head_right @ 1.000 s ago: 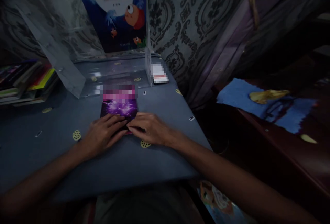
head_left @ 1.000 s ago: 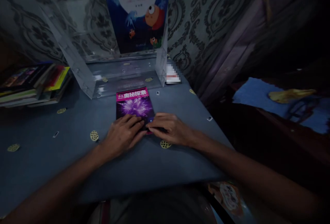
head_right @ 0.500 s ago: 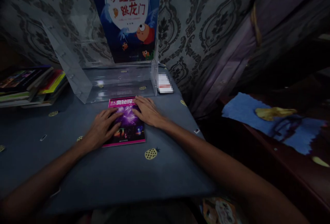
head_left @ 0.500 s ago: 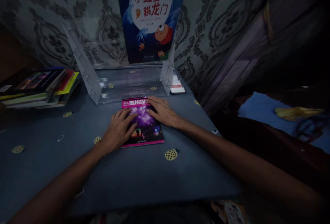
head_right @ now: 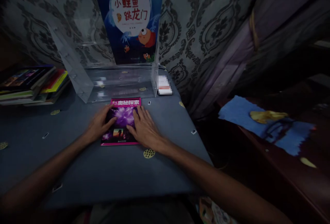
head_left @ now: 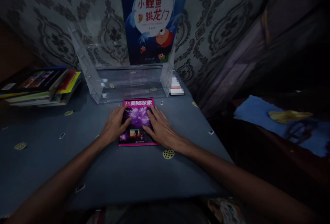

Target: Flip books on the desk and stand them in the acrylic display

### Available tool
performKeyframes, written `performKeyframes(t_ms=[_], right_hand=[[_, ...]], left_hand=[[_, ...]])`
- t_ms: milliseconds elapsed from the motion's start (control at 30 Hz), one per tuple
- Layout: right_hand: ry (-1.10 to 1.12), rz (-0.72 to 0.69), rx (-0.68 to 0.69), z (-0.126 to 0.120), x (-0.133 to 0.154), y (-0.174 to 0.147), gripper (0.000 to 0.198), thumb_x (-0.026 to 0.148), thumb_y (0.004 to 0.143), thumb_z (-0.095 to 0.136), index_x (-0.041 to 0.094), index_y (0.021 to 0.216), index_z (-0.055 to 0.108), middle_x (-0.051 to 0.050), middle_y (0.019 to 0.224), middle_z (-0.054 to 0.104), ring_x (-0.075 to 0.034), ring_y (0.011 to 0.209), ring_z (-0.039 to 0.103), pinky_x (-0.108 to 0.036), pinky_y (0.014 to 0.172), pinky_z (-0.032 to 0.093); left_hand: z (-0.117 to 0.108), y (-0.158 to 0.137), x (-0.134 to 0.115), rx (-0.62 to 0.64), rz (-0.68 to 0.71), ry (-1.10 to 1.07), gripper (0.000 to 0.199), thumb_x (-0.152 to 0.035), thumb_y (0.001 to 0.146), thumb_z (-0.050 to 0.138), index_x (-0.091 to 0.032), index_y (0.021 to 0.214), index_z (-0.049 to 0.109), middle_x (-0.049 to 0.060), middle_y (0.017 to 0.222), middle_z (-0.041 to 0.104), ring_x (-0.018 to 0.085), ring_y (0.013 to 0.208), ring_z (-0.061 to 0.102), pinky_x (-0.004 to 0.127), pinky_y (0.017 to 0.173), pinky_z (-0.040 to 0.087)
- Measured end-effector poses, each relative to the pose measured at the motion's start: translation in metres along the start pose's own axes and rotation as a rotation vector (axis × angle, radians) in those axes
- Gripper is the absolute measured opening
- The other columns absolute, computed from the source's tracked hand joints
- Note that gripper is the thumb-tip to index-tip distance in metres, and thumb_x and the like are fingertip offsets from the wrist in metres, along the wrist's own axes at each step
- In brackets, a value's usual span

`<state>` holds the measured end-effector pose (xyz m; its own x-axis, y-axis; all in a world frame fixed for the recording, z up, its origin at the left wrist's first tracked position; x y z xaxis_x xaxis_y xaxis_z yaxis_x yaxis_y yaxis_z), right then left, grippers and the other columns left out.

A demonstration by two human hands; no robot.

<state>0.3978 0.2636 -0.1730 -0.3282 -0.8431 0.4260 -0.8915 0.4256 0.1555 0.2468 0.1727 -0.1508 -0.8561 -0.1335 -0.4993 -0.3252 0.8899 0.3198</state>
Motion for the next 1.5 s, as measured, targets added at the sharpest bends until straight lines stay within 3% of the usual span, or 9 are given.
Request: performKeyframes(t_ms=[200,367,467,633,767,1033,1167,1333,1500], right_hand=[[0.071,-0.008,-0.028,-0.003,0.003,-0.005,0.073,0.054,0.102,0.043,0.012,0.16,0.033,-0.022,0.168,0.027,-0.037,0.158,0.016,-0.064,0.126,0.023],[0.098,0.042,0.021,-0.006,0.005,-0.006,0.074,0.047,0.101,0.047,0.004,0.16,0.032,-0.026,0.168,0.023,-0.038,0.158,0.017,-0.06,0.128,0.02],[0.156,0.093,0.055,-0.007,0.005,-0.007,0.075,0.048,0.103,0.041,0.002,0.161,0.029,-0.025,0.169,0.015,-0.036,0.158,0.014,-0.057,0.128,0.019],[0.336,0.24,-0.019,-0.011,-0.011,-0.011,0.079,0.053,0.104,0.03,0.005,0.165,0.013,-0.017,0.172,-0.001,-0.028,0.16,0.002,-0.05,0.131,0.013],[0.556,0.317,-0.147,-0.01,-0.027,-0.01,0.081,0.054,0.103,0.027,0.008,0.166,0.009,-0.012,0.173,0.006,-0.021,0.16,0.003,-0.044,0.132,0.008],[1.033,0.43,-0.487,-0.022,-0.05,-0.002,0.08,0.073,0.092,0.046,0.019,0.15,0.052,-0.013,0.153,0.054,-0.031,0.148,0.043,-0.047,0.125,0.03],[1.087,0.329,-0.505,-0.045,-0.035,0.008,0.068,0.073,0.096,0.042,0.022,0.135,0.064,-0.01,0.137,0.068,-0.032,0.135,0.055,-0.048,0.117,0.042],[0.869,0.006,-0.728,-0.095,-0.006,0.005,0.059,0.061,0.103,0.037,0.02,0.142,0.054,-0.012,0.136,0.066,-0.028,0.131,0.058,-0.043,0.114,0.044],[0.65,-0.158,-0.731,-0.084,0.003,-0.011,0.055,0.047,0.106,0.039,0.019,0.153,0.038,-0.015,0.141,0.062,-0.027,0.128,0.061,-0.043,0.11,0.049]], left_hand=[[-0.005,0.004,0.026,-0.139,-0.347,-0.734,0.057,-0.04,0.087,0.064,-0.021,0.139,0.051,0.013,0.136,0.067,0.026,0.117,0.068,0.04,0.094,0.057],[0.022,-0.009,0.023,-0.135,-0.768,-1.171,0.033,-0.034,0.073,0.077,-0.015,0.098,0.069,0.007,0.085,0.076,0.022,0.078,0.073,0.03,0.068,0.058],[0.031,-0.012,0.011,-0.128,-0.866,-1.265,0.025,-0.032,0.072,0.078,-0.015,0.088,0.071,0.006,0.079,0.076,0.024,0.072,0.073,0.031,0.065,0.058],[0.029,-0.007,-0.004,-0.253,-0.819,-1.325,0.029,-0.035,0.066,0.084,-0.016,0.083,0.071,0.004,0.078,0.076,0.024,0.073,0.074,0.032,0.066,0.058],[0.03,-0.001,-0.015,-0.292,-0.782,-1.348,0.035,-0.041,0.058,0.086,-0.018,0.078,0.068,0.001,0.07,0.073,0.025,0.072,0.073,0.031,0.063,0.057],[0.013,0.018,-0.039,-0.389,-0.658,-1.313,0.054,-0.056,0.056,0.088,-0.018,0.09,0.072,-0.001,0.075,0.072,0.021,0.076,0.07,0.029,0.068,0.055],[-0.01,0.029,-0.052,-0.446,-0.451,-1.159,0.059,-0.071,0.069,0.078,-0.019,0.097,0.073,0.003,0.094,0.075,0.023,0.093,0.069,0.03,0.078,0.056],[-0.039,0.036,-0.062,-0.529,-0.128,-0.891,0.064,-0.076,0.088,0.056,-0.021,0.114,0.072,0.009,0.113,0.074,0.027,0.109,0.068,0.036,0.096,0.054],[-0.031,0.028,-0.051,-0.536,0.056,-0.722,0.071,-0.071,0.088,0.059,-0.02,0.137,0.06,0.012,0.132,0.068,0.031,0.131,0.059,0.041,0.111,0.047]])
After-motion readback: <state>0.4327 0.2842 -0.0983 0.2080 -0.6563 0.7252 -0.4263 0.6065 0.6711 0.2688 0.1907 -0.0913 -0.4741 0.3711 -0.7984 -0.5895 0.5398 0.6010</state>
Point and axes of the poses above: each hand's wrist, its own y-axis towards the middle knuckle, its own z-axis out of the palm, x = y × z, the point moved 9 cm from there along y, towards the middle knuckle
